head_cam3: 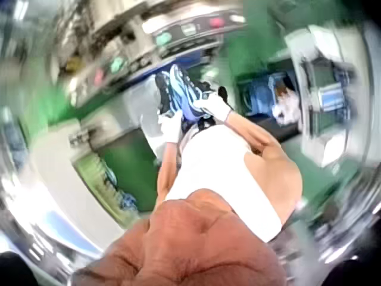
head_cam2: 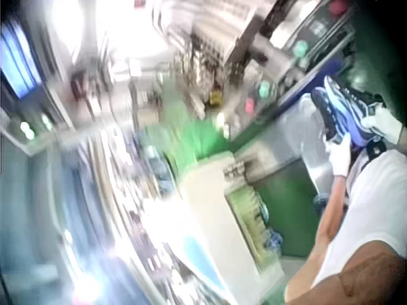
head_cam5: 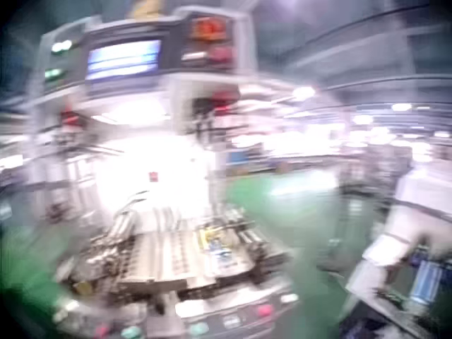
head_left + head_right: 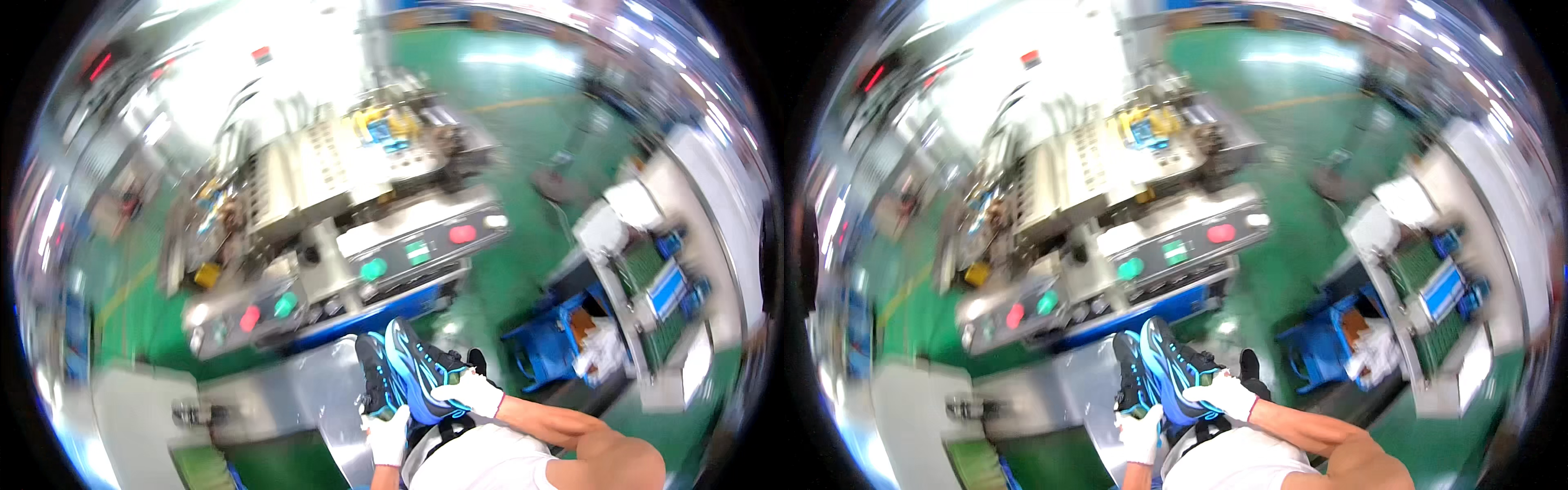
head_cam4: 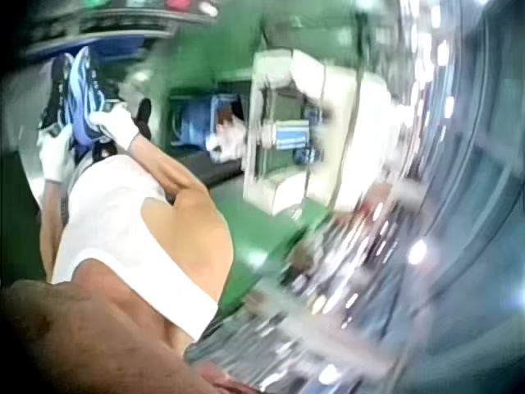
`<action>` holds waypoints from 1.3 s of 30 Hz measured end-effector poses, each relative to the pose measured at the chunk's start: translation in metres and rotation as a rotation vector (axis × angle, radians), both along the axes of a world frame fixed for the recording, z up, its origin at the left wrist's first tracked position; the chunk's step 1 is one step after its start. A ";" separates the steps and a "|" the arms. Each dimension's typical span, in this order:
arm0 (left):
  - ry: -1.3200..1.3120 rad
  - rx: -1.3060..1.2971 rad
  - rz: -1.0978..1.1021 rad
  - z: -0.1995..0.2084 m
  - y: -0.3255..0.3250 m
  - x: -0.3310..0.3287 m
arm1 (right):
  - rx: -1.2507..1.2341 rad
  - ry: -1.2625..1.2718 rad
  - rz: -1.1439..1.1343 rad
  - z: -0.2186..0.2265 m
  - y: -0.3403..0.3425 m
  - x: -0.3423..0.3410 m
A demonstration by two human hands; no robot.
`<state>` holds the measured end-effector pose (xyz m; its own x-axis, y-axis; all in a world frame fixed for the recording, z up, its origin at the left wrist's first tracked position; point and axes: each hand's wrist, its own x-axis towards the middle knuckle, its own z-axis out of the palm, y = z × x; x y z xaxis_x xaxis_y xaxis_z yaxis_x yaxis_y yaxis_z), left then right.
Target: The person places shoes into a pressing machine, presses buttons to operate the machine, removes the shoes from the molds, and places them onto a conveyor belt.
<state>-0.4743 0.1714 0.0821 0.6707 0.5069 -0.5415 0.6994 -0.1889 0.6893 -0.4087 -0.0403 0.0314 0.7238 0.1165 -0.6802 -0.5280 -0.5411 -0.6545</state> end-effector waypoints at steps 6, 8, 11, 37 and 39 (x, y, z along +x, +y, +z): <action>-0.159 0.124 -0.660 0.030 -0.137 0.078 | 0.049 -0.179 -0.589 0.042 -0.159 -0.031; -0.130 0.223 -0.879 0.090 -0.159 0.083 | 0.010 -0.159 -0.903 0.132 -0.166 -0.064; -0.199 -0.004 -1.096 0.086 -0.241 0.126 | 0.232 -0.570 -1.290 0.103 -0.223 -0.088; -0.020 0.161 -1.008 -0.101 -0.180 0.168 | 0.290 -0.379 -0.296 -0.018 -0.289 0.103; 0.122 0.436 -0.604 -0.111 -0.033 0.092 | 0.173 -0.335 0.145 -0.035 -0.218 0.110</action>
<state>-0.3828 0.1382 -0.0290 0.8479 0.2553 -0.4646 0.4543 -0.8016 0.3886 -0.2989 -0.2579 -0.0037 0.8698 0.3259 -0.3705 -0.1958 -0.4613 -0.8654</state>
